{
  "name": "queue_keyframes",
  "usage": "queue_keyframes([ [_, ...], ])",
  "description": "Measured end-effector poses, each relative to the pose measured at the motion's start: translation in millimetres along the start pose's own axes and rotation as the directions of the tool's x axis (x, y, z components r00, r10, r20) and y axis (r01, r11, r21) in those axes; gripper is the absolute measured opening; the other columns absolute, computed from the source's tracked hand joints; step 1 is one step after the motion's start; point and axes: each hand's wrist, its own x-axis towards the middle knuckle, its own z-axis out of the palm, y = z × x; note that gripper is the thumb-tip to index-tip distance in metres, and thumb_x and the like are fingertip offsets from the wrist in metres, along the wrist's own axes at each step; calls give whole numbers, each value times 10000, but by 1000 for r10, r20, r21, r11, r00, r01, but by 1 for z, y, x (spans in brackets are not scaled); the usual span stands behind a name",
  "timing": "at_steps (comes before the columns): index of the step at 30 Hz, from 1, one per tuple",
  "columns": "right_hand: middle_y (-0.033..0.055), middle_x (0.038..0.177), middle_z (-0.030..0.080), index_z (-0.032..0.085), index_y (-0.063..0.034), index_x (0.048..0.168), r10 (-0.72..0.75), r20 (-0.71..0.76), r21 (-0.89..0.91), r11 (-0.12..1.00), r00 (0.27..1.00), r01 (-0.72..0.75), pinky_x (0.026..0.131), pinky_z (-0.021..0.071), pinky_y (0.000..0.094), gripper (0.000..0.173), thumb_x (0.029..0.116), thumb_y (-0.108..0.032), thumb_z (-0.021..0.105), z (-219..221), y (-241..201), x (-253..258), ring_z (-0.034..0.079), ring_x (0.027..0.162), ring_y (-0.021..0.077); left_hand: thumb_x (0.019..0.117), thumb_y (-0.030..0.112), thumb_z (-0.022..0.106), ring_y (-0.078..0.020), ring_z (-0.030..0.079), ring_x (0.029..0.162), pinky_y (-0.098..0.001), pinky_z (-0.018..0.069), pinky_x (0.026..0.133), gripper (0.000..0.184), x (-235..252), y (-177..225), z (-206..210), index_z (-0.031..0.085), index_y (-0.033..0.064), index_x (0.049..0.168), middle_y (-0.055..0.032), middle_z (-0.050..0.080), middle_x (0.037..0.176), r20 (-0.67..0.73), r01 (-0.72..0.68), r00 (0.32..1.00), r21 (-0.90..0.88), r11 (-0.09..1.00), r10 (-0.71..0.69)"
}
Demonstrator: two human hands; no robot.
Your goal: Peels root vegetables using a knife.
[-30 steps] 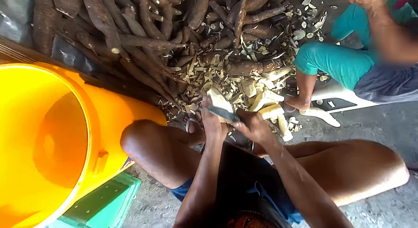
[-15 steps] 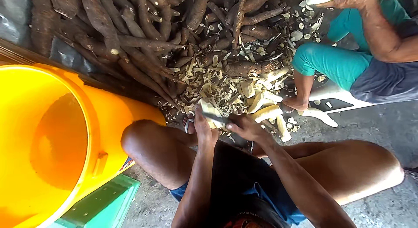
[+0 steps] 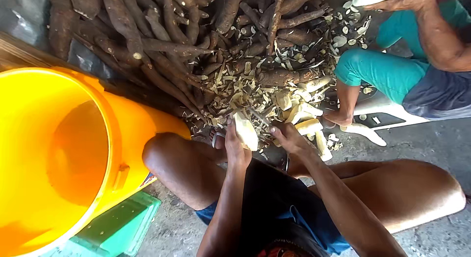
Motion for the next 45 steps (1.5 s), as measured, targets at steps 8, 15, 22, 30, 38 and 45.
queue_keyframes([
  [8, 68, 670, 579, 654, -84, 952, 65, -18, -120, 991, 998, -67, 620, 522, 504, 764, 994, -740, 265, -22, -2, -1, 627, 660, 249, 1114, 397, 332, -170, 703, 890, -385, 613, 795, 444, -4, 2, -6, 633, 76, 1174, -78, 697, 973, 82, -88, 994, 131, 987, 78],
  [15, 89, 691, 596, 661, -79, 981, 118, 46, -121, 986, 992, -112, 637, 520, 532, 685, 1040, -649, 286, -34, 9, 2, 635, 673, 273, 1107, 375, 310, -167, 715, 800, -360, 628, 713, 454, -13, -3, -11, 635, 58, 1126, -79, 710, 913, 222, -61, 974, 67, 996, 45],
  [22, -28, 651, 516, 639, -99, 902, -6, -101, 163, 986, 995, 22, 555, 477, 314, 802, 962, -802, 259, -10, -27, -38, 521, 588, 64, 1046, 642, 252, -270, 690, 1012, -482, 597, 849, 662, 2, -9, -1, 519, 136, 1380, -142, 679, 1147, 135, 205, 971, -36, 978, -198],
  [30, 77, 658, 620, 680, -73, 870, -58, -239, -74, 996, 969, 42, 569, 532, 479, 883, 940, -834, 238, 35, -35, -55, 648, 638, 236, 1009, 633, 465, -182, 680, 901, -400, 603, 776, 528, 3, -18, 14, 582, 177, 1249, -65, 661, 1051, 83, 42, 996, -100, 994, -34],
  [38, 50, 608, 567, 649, -74, 857, -30, -314, -81, 997, 949, 5, 490, 487, 438, 879, 936, -837, 221, 43, -37, -43, 605, 560, 212, 1042, 582, 441, -152, 669, 1051, -410, 591, 870, 453, -1, -19, 23, 572, 225, 1287, -22, 666, 1147, 20, -87, 996, -75, 993, 89],
  [45, 55, 606, 559, 639, -75, 841, -64, -295, -33, 998, 953, 57, 525, 505, 445, 880, 942, -833, 203, 49, -40, -36, 611, 582, 215, 1038, 554, 479, -160, 673, 1050, -409, 591, 873, 434, 2, -16, 23, 589, 196, 1258, -40, 673, 1130, -60, -143, 989, -86, 986, 138],
])
